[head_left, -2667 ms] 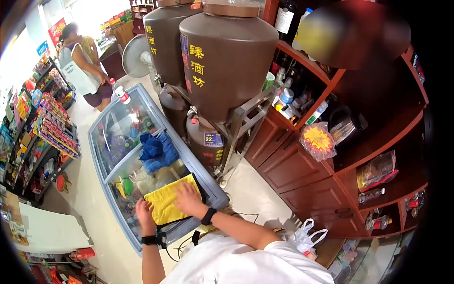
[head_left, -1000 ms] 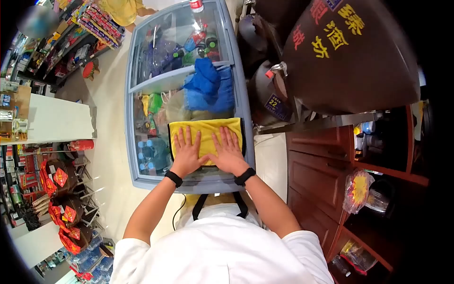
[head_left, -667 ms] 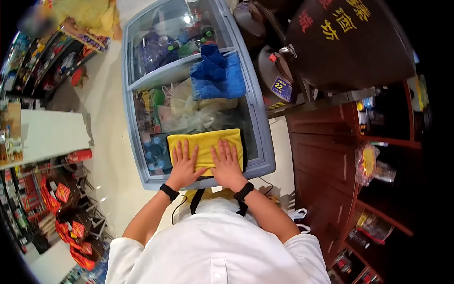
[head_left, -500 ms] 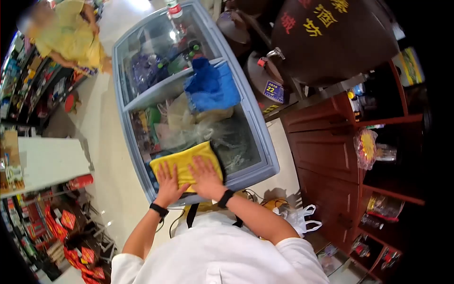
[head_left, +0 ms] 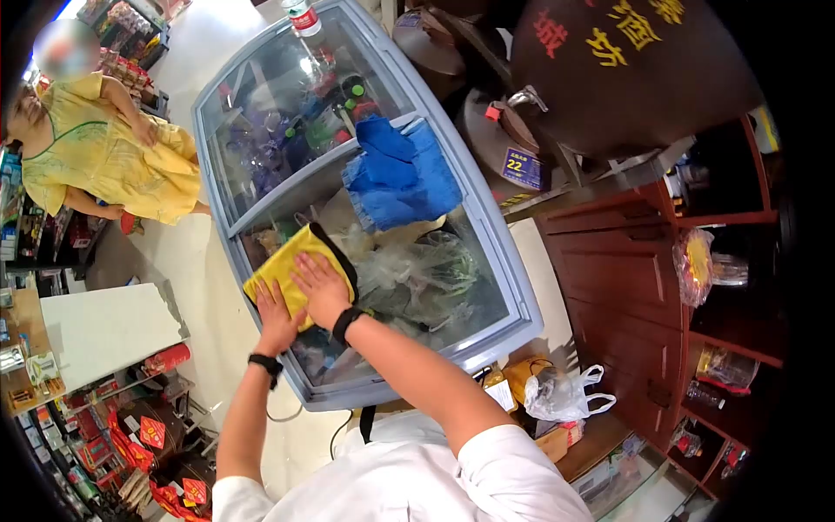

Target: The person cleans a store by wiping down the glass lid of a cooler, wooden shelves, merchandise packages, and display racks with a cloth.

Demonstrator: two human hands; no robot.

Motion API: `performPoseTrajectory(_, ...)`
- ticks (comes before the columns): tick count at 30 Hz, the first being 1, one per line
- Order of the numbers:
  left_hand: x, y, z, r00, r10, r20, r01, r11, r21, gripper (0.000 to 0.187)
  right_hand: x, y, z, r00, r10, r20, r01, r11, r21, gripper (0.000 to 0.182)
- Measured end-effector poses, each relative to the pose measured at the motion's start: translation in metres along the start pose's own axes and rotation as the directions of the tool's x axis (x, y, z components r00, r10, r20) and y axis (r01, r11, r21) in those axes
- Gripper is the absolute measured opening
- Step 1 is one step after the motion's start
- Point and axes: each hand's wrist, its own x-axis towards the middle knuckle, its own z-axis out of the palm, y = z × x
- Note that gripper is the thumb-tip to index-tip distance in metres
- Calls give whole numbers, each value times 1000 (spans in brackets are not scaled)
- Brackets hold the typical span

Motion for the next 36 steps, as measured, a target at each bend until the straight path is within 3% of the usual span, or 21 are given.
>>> performPoseTrajectory(1,23,-10,-6,1000,0,-12,0,1000,11,102,15,6,-2,999,23,-34,-23,1000,12,71)
performPoseTrajectory(2,46,-16,-13,1000,-10,-13,10,1000,21,102,29,12,-11,998,45,37,-45,999,-12,70)
performPoseTrajectory(6,111,-25,-33,999,-38,-37,40,997,60,101,71,39,-21,993,104,-51,-104,995,1,69)
performPoseTrajectory(9,119,-10,-43,988,-148,30,146,986,79,97,78,58,-31,995,91,-40,-91,996,-5,69)
performPoseTrajectory(17,133,42,-49,999,-51,-15,52,997,56,94,43,91,-46,973,188,-137,-179,981,80,71)
performPoseTrajectory(21,118,44,-36,998,3,-70,-1,1000,26,96,17,75,-30,957,235,-168,-216,968,126,71)
performPoseTrajectory(23,99,47,-27,998,28,-58,-26,999,41,98,-3,59,-14,922,260,-288,-219,961,168,71)
performPoseTrajectory(25,73,49,-18,993,103,-51,-99,992,78,99,-34,48,-13,934,249,-256,-209,962,173,71)
performPoseTrajectory(29,11,81,-9,993,96,74,-103,990,95,101,-102,38,-5,954,218,-205,-174,962,212,76)
performPoseTrajectory(32,-20,124,-2,984,141,106,-152,983,103,102,-154,40,3,940,252,-229,-199,953,230,78)
performPoseTrajectory(36,-36,178,4,948,285,140,-307,936,174,97,-218,58,-4,921,364,-139,-314,904,290,80)
